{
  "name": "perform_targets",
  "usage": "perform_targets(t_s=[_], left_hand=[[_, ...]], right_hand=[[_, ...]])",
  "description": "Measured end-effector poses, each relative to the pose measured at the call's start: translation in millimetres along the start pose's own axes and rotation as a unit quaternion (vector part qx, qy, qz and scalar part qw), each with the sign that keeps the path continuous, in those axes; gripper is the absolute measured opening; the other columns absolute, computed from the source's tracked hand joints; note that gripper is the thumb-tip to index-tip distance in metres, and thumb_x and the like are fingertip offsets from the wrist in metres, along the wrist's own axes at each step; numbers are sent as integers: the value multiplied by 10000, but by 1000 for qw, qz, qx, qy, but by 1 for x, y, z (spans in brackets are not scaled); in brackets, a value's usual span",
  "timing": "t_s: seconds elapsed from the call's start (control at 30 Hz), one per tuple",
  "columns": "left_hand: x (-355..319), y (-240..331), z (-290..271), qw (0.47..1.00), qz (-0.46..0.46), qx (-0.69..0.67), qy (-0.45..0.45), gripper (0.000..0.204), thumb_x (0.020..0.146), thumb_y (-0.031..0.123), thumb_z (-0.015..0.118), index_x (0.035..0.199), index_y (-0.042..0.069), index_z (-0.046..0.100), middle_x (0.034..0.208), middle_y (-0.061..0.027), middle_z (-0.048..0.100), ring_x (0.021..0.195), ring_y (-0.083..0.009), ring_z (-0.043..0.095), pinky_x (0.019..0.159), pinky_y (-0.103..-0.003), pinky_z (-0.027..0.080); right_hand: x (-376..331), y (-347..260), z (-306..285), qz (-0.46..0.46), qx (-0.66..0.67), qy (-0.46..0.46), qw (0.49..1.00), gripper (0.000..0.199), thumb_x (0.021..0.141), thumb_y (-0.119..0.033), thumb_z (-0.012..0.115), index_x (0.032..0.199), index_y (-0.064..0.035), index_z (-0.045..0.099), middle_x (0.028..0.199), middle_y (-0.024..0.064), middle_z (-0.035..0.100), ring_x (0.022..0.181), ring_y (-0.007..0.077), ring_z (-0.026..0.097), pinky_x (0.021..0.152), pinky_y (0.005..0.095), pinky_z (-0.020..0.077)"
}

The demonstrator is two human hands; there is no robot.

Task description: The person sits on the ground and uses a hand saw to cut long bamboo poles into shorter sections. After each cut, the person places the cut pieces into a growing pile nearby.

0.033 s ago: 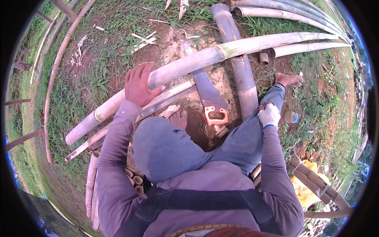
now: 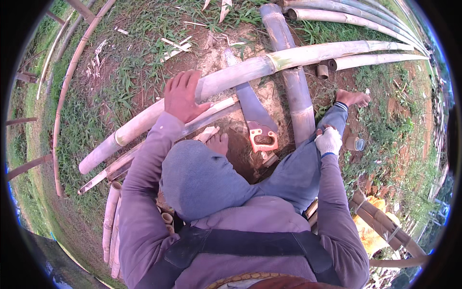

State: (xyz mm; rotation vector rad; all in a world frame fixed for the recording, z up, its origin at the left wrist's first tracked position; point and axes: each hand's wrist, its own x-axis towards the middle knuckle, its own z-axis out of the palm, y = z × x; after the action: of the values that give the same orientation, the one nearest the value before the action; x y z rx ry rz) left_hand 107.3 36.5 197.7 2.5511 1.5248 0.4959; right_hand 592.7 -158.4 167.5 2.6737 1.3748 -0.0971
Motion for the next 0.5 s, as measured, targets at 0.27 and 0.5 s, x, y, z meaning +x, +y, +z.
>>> perform_targets(t_s=[0.27,0.5], left_hand=[[53,-8,61,977,-33,77,-194,1029,760,393,921,1624,220,391,1358,-168,679,1214,-386,702,1125,-553,423],[-24,-103,7,974,-45,160,-154,977,797,375,916,1621,262,404,1411,-89,681,1309,-317,678,1211,-597,330]], right_hand=[[11,9,13,-38,-3,11,999,411,937,-344,745,1285,-127,775,1325,164,736,1179,397,719,1008,523,567],[20,19,26,-72,12,15,997,434,940,-351,765,1291,-96,760,1367,177,721,1244,389,696,1037,523,555]])
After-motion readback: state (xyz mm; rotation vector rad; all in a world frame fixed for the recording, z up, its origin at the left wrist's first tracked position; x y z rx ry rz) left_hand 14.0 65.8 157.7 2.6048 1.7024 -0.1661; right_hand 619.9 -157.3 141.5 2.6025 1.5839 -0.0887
